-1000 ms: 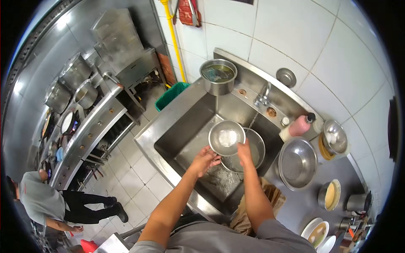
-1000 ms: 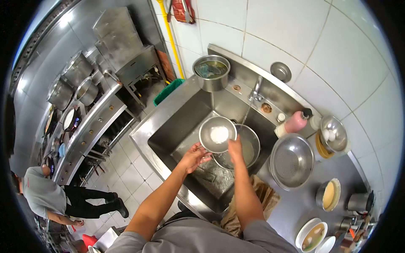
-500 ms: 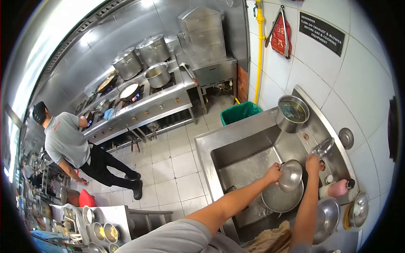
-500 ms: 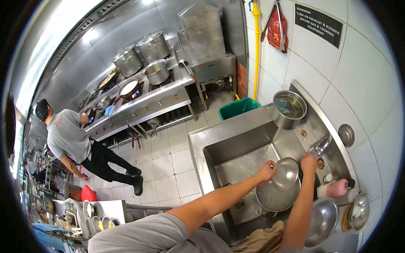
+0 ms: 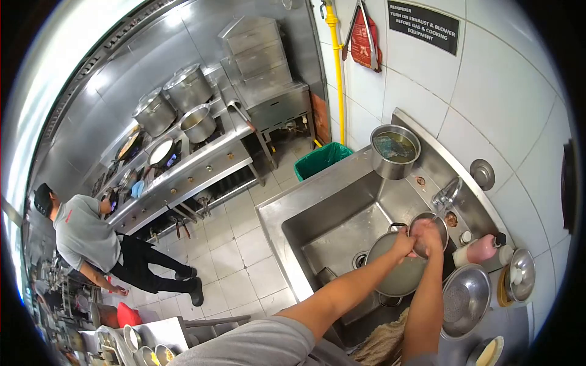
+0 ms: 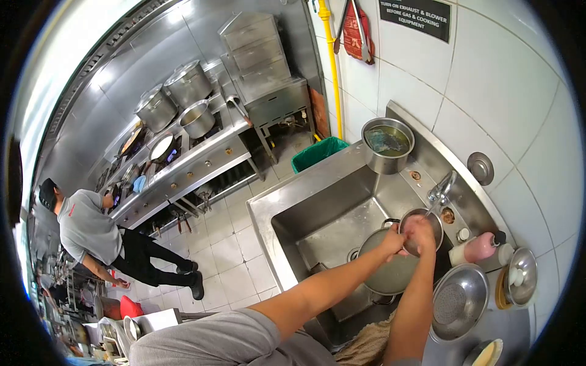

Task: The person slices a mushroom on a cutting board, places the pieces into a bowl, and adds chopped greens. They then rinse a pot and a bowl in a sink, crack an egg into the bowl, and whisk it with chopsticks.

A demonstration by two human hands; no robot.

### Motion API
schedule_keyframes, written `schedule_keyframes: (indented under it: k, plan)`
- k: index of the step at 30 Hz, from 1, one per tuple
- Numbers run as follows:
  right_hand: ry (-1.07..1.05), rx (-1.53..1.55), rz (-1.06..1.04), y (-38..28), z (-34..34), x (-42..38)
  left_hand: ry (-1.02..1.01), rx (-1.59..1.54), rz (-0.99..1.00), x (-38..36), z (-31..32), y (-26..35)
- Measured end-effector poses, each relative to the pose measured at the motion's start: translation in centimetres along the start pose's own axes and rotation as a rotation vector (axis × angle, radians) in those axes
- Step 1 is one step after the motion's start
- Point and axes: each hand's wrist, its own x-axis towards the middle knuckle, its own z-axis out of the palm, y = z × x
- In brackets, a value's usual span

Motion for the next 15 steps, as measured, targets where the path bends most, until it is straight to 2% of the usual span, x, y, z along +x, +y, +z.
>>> schedule_keyframes:
  k: [2, 3, 4, 6, 7, 8, 10, 11, 12, 13, 15]
  plan:
    - [-0.437, -0.364, 0.571, -3.5, -0.1, -2.3, 0.011, 0.125, 0.009, 1.3, -2.1, 0.6]
    - [-0.322, -0.463, 0.462, -1.3, -1.4, -0.3, 0.025, 0.245, 0.020, 1.7, -2.9, 0.4]
    - [-0.311, -0.463, 0.466, 0.5, -1.0, 0.2, 0.015, 0.245, 0.016, 1.3, -2.9, 0.3]
    - [0.005, -0.733, -0.315, 2.4, -0.2, 1.3, 0.046, 0.169, -0.001, 1.3, -1.8, 1.3]
    - [-0.204, -0.539, -0.455, 3.2, 0.6, 0.9, 0.019, 0.160, 0.011, 2.3, -1.6, 0.5]
    - [-0.378, -0.603, -0.227, 3.6, 0.5, 0.5, 0.001, 0.162, 0.011, 3.4, -2.0, 0.1]
    - [-0.599, -0.351, 0.394, 0.2, -0.5, -0.9, 0.104, 0.114, -0.005, 5.1, -4.6, -1.6]
    - [-0.566, -0.344, 0.402, -2.8, 0.0, -2.0, 0.056, 0.131, 0.002, 7.2, -7.0, -2.8]
    - [-0.358, -0.155, 0.172, -6.1, 0.8, -3.6, -0.001, 0.147, 0.000, 8.4, -8.8, -4.1]
    - [-0.145, 0.015, -0.059, -8.3, 0.8, -4.9, -0.046, 0.042, -0.031, 6.2, -9.4, -2.9]
    - [-0.049, 0.064, -0.007, -10.9, 0.5, -5.3, -0.098, -0.068, -0.063, 4.3, -8.9, -1.8]
